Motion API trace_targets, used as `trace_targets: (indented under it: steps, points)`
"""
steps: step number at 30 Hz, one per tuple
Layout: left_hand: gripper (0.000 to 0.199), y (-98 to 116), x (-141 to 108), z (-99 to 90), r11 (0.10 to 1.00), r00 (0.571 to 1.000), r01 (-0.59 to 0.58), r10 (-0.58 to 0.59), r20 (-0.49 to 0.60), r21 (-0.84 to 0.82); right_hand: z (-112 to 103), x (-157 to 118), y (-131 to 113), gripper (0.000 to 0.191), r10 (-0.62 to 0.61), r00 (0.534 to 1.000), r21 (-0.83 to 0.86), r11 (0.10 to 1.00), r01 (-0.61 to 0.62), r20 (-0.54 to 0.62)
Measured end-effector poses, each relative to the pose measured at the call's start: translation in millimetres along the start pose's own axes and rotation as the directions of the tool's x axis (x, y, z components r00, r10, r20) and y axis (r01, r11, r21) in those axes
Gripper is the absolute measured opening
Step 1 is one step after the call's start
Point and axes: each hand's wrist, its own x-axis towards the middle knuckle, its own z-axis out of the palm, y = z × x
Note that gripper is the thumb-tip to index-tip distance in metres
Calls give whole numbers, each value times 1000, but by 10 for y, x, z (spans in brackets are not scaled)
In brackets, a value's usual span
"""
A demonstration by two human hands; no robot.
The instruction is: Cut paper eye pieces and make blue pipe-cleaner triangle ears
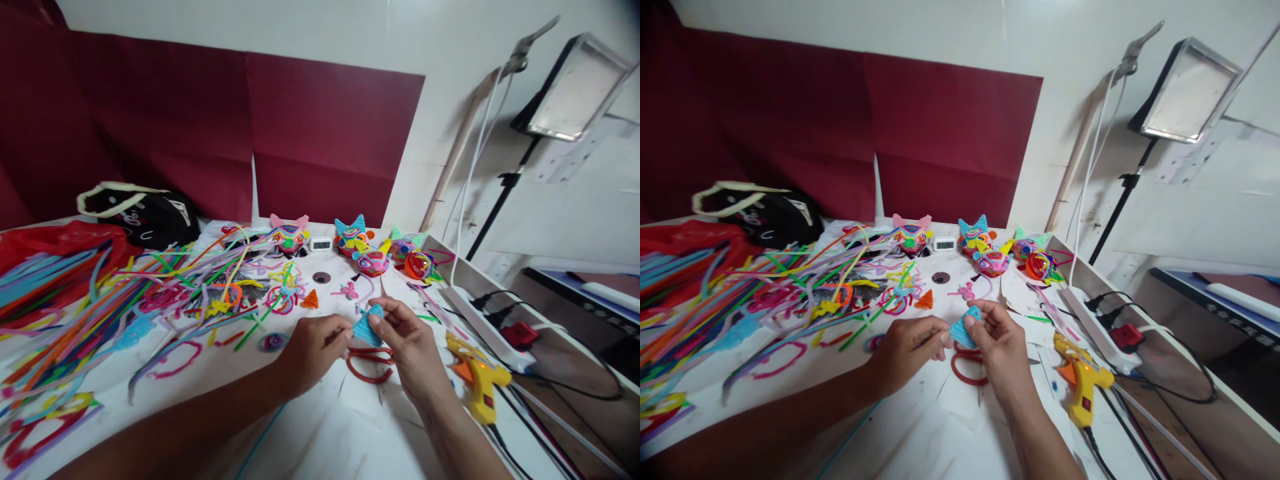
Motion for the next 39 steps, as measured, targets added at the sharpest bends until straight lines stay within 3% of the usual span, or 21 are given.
trace_targets:
  steps: [17,24,28,34,39]
  points:
    - [18,-50,12,10,999,999,35,-35,16,-37,-46,-8,-33,35,-18,1000,-140,990,15,-14]
    - [19,-117,45,7,970,982,148,-120,148,-192,-48,-2,-39,44,-35,999,-180,983,33,-7]
    - [20,-138,81,-28,968,983,148,-123,135,-201,-53,6,-41,42,-18,999,-161,987,11,-39]
    - [22,-91,125,-152,955,981,173,-145,128,-241,-81,26,-31,36,-11,997,-141,990,1,-73]
    - [24,182,123,-430,980,994,96,-84,75,-176,-79,27,-28,32,-43,997,-109,993,36,-66]
